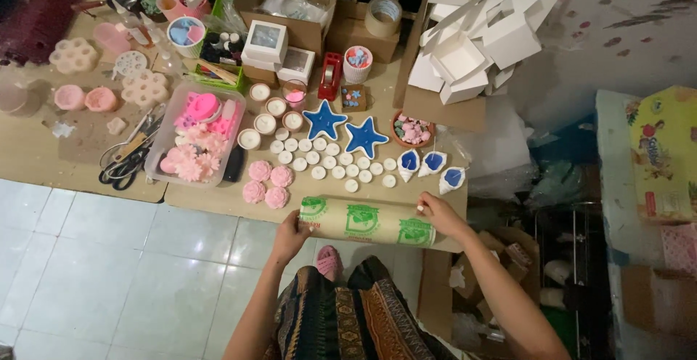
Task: The recorder prepares wax, uses molds, and assembles wicks to create flower-shaped candles.
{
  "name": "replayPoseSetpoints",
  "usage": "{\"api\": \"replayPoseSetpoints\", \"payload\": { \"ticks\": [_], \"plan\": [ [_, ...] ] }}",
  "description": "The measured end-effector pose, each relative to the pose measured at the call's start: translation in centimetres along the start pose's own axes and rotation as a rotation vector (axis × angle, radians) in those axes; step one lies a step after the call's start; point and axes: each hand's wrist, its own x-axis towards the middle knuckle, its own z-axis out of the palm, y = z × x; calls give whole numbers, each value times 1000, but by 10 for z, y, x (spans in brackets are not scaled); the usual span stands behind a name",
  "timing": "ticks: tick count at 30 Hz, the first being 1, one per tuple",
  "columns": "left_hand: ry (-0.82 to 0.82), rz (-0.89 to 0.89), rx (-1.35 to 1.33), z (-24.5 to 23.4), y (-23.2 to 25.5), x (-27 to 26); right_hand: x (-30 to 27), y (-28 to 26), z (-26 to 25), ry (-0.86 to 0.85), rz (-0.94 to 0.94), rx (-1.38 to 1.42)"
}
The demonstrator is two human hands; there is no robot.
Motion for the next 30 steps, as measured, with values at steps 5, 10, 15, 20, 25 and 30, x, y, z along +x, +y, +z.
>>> {"api": "replayPoseSetpoints", "payload": {
  "ticks": [5,10,15,20,25,30],
  "plan": [
    [169,13,98,11,23,5,-1,-14,0,109,62,-71],
    [228,14,132,15,7,25,-28,-63,-6,100,108,-154],
    [239,-40,165,13,8,37,-43,-68,-8,99,94,-60],
    [201,-51,182,14,-2,55,-50,-87,-19,196,59,-117],
    [114,-244,262,19,-10,76,-48,-109,-34,251,8,-108],
    [90,-309,300,17,-20,92,-32,-122,-44,285,-43,-202]
  ]
}}
